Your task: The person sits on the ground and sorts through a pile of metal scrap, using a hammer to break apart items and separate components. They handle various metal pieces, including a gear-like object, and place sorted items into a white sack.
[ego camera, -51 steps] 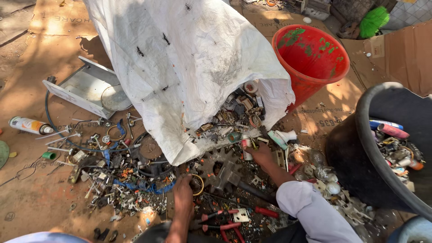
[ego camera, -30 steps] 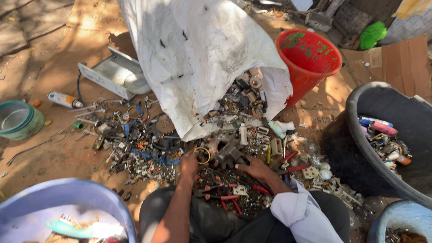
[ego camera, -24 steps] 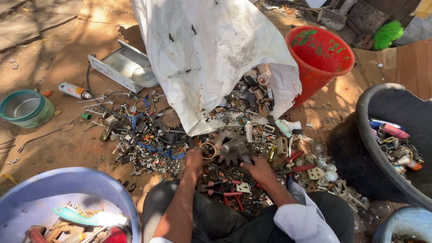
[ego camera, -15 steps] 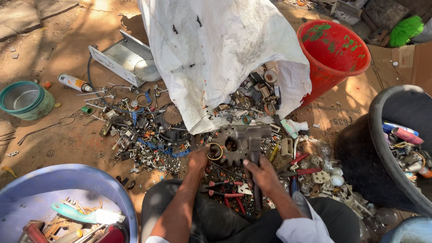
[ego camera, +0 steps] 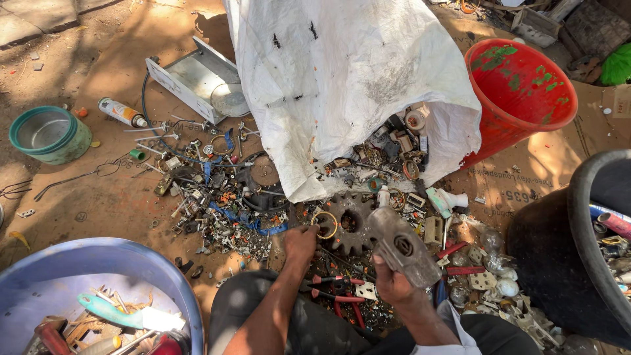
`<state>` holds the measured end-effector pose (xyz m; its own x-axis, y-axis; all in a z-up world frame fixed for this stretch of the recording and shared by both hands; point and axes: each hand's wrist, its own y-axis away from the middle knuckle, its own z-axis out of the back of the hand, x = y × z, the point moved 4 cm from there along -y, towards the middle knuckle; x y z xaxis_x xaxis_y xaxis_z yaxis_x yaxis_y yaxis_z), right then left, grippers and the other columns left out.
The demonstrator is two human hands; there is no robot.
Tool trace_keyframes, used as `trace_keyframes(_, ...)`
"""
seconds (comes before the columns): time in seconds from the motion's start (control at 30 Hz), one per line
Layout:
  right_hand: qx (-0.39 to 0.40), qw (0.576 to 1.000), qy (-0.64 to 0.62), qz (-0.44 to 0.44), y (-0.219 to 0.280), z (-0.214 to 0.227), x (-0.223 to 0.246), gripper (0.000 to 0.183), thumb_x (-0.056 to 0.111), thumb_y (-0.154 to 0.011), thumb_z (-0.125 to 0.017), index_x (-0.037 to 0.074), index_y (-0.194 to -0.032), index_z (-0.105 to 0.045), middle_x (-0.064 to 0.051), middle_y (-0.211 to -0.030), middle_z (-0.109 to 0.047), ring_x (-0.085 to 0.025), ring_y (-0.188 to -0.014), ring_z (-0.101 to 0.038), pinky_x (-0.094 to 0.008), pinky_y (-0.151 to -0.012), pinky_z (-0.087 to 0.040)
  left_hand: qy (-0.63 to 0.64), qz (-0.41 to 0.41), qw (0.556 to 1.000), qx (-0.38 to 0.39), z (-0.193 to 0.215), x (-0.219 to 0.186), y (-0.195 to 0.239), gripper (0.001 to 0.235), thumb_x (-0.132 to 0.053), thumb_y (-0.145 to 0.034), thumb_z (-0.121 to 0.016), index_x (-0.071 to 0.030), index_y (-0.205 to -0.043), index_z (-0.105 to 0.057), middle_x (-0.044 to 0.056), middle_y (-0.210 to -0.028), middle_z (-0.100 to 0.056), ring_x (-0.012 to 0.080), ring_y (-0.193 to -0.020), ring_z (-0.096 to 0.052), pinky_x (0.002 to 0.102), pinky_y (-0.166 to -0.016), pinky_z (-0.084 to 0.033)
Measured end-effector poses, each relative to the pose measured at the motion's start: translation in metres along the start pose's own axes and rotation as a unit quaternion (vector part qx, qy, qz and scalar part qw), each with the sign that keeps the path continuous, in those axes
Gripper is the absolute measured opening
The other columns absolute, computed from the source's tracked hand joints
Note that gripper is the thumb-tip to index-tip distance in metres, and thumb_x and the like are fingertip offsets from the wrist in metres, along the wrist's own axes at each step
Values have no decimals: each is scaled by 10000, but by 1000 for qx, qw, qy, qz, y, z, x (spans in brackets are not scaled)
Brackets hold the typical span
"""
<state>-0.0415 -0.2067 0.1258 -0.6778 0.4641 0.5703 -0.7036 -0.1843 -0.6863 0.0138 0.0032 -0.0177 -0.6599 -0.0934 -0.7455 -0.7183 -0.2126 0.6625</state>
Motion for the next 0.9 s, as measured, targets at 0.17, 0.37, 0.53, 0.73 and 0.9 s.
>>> trace_keyframes(0.17,302,867,193,-346,19,-42,-46,371,346,-1023,-606,-20,-1079,-612,-149,-699,-651,-215,-546,-586,-425,-506,-477,-13,-1,1000,-6,3,0,2,404,-275,-900,-730,55,-1126,-791,148,-752,-741,178,-537,-669,313,-459,-532)
trace_keyframes(0.37,229,811,177,-509,3,-19,-35,454,447,-1020,-572,0,-1065,-643,-149,-668,-665,-201,-511,-596,-404,-480,-491,52,24,998,16,1,10,-2,421,-253,-920,-712,79,-1178,-732,144,-772,-730,197,-535,-678,318,-459,-580)
trace_keyframes(0.53,-60,991,-37,-115,-23,5,22,398,332,-1037,-538,-39,-1144,-638,-45,-655,-652,-146,-450,-562,-313,-409,-484,37,14,999,10,-6,16,-14,417,-264,-917,-716,64,-1174,-733,151,-775,-741,198,-533,-697,314,-450,-589)
trace_keyframes(0.73,189,936,121,-272,11,-50,-33,375,356,-1050,-552,-2,-1098,-652,-90,-735,-654,-204,-614,-658,-366,-581,-585,44,0,999,17,-12,39,-34,414,-284,-910,-723,64,-1132,-751,161,-790,-749,211,-542,-692,335,-450,-577)
trace_keyframes(0.9,239,844,106,-468,41,-48,-49,469,449,-975,-555,3,-1061,-671,-103,-596,-629,-213,-497,-615,-416,-499,-500,-31,-106,994,-21,-4,58,-40,438,-333,-882,-758,70,-1051,-792,183,-784,-764,228,-575,-728,357,-531,-594)
